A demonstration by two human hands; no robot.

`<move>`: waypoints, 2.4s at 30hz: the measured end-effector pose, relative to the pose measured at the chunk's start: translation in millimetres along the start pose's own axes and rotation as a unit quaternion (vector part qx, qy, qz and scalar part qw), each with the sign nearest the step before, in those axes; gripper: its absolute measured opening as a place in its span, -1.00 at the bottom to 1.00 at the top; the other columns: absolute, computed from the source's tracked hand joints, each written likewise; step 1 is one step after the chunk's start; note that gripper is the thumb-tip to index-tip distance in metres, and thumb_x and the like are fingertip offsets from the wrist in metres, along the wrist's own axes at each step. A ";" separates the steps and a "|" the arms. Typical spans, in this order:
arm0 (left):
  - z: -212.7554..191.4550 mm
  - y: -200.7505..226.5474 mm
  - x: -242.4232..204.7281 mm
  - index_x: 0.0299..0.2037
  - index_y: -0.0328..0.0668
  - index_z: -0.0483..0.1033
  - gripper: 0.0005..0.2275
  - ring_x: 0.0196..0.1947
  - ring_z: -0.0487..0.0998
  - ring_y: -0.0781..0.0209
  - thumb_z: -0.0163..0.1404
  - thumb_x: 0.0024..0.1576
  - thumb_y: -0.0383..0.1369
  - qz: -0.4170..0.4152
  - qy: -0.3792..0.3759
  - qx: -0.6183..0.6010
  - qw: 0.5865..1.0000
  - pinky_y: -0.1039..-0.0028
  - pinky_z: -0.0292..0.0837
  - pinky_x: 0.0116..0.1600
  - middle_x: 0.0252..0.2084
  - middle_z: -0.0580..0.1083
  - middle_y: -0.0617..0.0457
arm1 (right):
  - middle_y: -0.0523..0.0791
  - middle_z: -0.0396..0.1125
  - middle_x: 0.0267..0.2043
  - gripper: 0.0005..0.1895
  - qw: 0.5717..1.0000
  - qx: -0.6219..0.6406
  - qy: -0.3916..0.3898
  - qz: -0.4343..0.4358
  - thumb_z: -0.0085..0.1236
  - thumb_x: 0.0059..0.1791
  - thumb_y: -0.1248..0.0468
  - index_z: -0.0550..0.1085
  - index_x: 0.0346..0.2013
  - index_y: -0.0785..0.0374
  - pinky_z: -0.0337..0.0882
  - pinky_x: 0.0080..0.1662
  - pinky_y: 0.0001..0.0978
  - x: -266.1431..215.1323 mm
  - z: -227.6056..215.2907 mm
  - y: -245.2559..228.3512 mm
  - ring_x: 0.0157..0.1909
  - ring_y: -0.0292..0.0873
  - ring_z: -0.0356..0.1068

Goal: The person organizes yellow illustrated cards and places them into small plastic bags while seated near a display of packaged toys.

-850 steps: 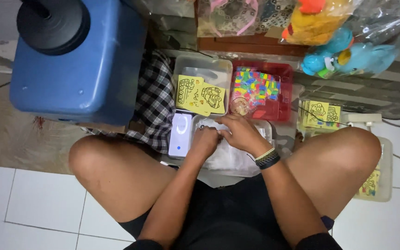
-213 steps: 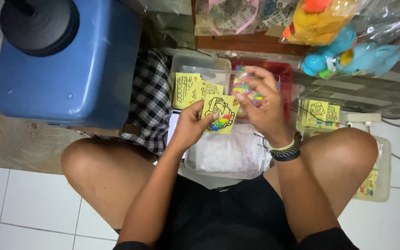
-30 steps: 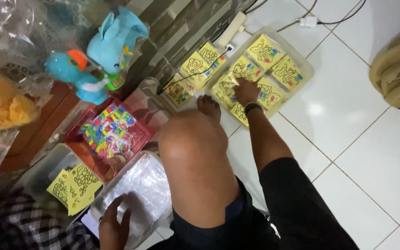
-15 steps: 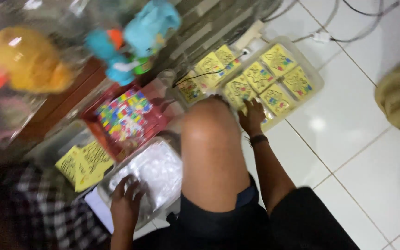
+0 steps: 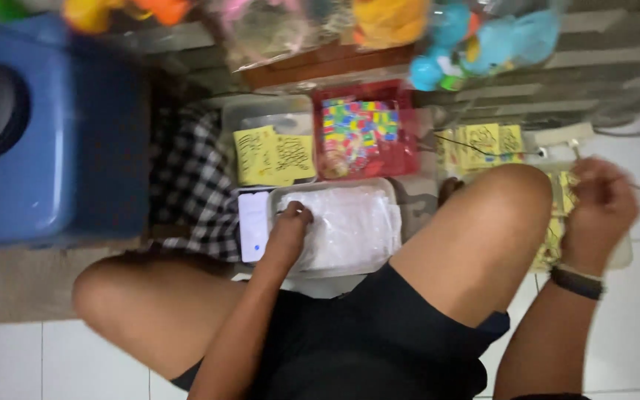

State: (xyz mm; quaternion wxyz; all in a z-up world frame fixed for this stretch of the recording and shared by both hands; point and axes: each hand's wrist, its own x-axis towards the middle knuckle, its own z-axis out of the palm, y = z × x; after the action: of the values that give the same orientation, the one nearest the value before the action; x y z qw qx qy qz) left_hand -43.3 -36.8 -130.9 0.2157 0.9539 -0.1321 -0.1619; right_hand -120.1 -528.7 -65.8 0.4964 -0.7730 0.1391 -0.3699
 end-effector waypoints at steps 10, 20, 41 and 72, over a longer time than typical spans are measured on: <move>-71.5 25.3 -13.8 0.38 0.01 0.21 -0.37 -0.10 0.66 -0.10 0.10 0.07 -0.61 0.042 -0.038 -0.049 0.997 0.19 0.59 0.01 -0.11 0.60 -0.16 | 0.00 0.47 0.01 -0.62 0.926 0.092 -0.319 -0.181 0.21 0.08 0.12 0.56 0.06 0.33 0.49 0.13 -0.22 11.6 184.1 -262.7 0.08 -0.04 0.50; -146.0 25.9 -29.5 0.03 -0.41 0.53 -0.75 -0.14 0.64 -0.06 0.04 0.15 -0.64 -0.024 -0.032 -0.421 0.906 0.24 0.65 -0.07 -0.12 0.59 -0.39 | 0.05 0.51 -0.26 -0.79 0.758 -0.084 -0.627 -0.158 0.30 -0.13 0.28 0.54 -0.21 0.15 0.36 0.05 0.07 -64.9 274.3 -177.3 -0.04 0.26 0.46; -97.6 29.0 -5.9 -0.06 -0.41 0.60 -0.79 -0.27 0.67 0.09 0.16 0.11 -0.57 -0.027 0.053 -0.620 0.782 0.43 0.68 -0.18 -0.26 0.61 -0.30 | -0.15 0.37 -0.54 -0.86 0.895 0.143 -0.423 0.001 0.22 0.05 0.44 0.57 -0.09 0.27 0.30 -0.33 -0.58 -51.3 275.5 -195.2 -0.44 -0.40 0.26; -96.8 42.3 -14.0 0.07 0.08 0.59 -0.72 -0.24 0.71 0.11 0.11 0.15 -0.44 -0.004 0.197 -0.404 0.893 0.39 0.63 -0.12 -0.25 0.66 0.03 | 0.06 0.49 -0.12 -0.84 0.838 0.247 -0.478 0.087 0.24 0.01 0.47 0.58 -0.12 0.42 0.55 -0.12 -0.37 -73.3 280.9 -203.8 -0.17 -0.20 0.52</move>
State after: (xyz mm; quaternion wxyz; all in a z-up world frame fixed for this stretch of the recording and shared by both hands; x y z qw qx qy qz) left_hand -28.4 -33.5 -25.4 0.6029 0.7977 -0.0059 -0.0109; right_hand -2.2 -203.9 14.1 0.7058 -0.6901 -0.1447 0.0680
